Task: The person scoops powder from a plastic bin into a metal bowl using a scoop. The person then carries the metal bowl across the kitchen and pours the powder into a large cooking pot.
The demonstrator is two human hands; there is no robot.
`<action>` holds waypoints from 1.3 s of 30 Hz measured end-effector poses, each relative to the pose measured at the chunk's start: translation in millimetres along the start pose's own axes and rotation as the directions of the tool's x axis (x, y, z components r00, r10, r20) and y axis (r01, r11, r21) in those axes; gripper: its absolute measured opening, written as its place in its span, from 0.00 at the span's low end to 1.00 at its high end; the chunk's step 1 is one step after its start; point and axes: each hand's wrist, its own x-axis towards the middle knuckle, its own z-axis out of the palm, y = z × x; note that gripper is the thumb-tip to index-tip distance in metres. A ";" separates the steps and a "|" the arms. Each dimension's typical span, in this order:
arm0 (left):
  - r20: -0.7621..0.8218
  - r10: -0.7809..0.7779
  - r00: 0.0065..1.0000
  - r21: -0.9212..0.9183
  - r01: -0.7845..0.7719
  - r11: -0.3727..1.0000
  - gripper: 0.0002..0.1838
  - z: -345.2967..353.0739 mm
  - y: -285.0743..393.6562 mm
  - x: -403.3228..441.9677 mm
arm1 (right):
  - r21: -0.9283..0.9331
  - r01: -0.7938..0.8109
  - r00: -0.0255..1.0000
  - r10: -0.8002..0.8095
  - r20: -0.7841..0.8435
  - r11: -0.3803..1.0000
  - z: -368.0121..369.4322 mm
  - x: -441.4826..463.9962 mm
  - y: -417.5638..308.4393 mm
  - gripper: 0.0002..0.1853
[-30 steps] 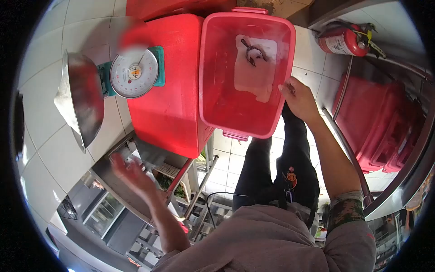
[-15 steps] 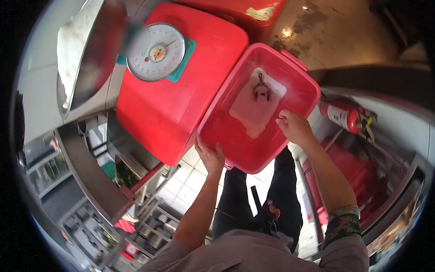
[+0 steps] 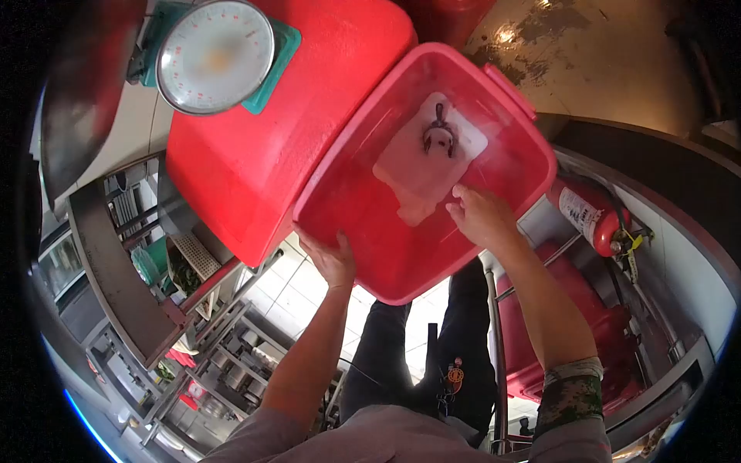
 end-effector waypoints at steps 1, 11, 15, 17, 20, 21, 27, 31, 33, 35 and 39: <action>0.002 0.021 1.000 0.023 -0.021 1.000 0.52 0.0 -0.9 1.0 | -0.027 -0.028 0.999 0.029 0.029 0.999 1.7 0.6 -2.0 0.17; 0.037 0.163 0.986 0.006 -0.163 0.987 0.51 0.0 -9.6 15.2 | -0.205 -0.153 0.988 0.156 -0.005 0.967 29.5 -20.8 17.9 0.22; 0.065 0.112 0.992 0.012 -0.113 0.993 0.53 -1.0 -11.3 13.9 | -0.438 0.178 0.975 -0.099 0.197 0.881 64.0 26.1 89.1 0.19; 0.044 0.171 0.984 0.016 -0.172 0.985 0.53 4.5 -22.9 15.0 | -0.496 0.029 0.952 0.127 0.278 0.868 30.8 73.1 41.8 0.22; 0.016 0.208 0.978 -0.012 -0.208 0.978 0.50 5.5 -14.2 17.2 | -0.573 0.073 0.988 0.021 0.155 0.817 53.2 164.0 91.8 0.22; 0.022 0.206 0.978 0.033 -0.207 0.978 0.50 5.7 -15.4 16.3 | -0.592 0.031 0.991 0.055 0.126 0.805 55.5 190.3 98.1 0.22; 0.055 0.196 0.979 0.110 -0.201 0.973 0.47 5.1 -11.9 18.2 | -0.850 0.120 0.989 -0.137 0.057 0.512 137.8 296.2 171.6 0.19; 0.064 0.142 0.988 0.061 -0.146 0.987 0.49 7.6 -9.3 20.9 | -0.922 0.066 0.989 -0.146 0.011 0.381 213.8 331.2 239.3 0.20; 0.065 0.101 0.993 0.045 -0.104 0.994 0.50 6.1 -14.1 17.4 | -0.670 0.035 0.963 -0.204 -0.176 0.742 278.6 354.3 325.3 0.22; 0.053 0.108 0.993 0.030 -0.110 0.993 0.50 7.2 -16.3 19.5 | -0.812 0.081 0.982 -0.186 -0.035 0.579 240.1 318.8 293.7 0.21; 0.070 0.104 0.992 0.006 -0.105 0.994 0.50 7.5 -17.4 17.5 | -0.864 -0.129 0.928 0.365 0.067 0.487 150.0 272.6 184.7 0.16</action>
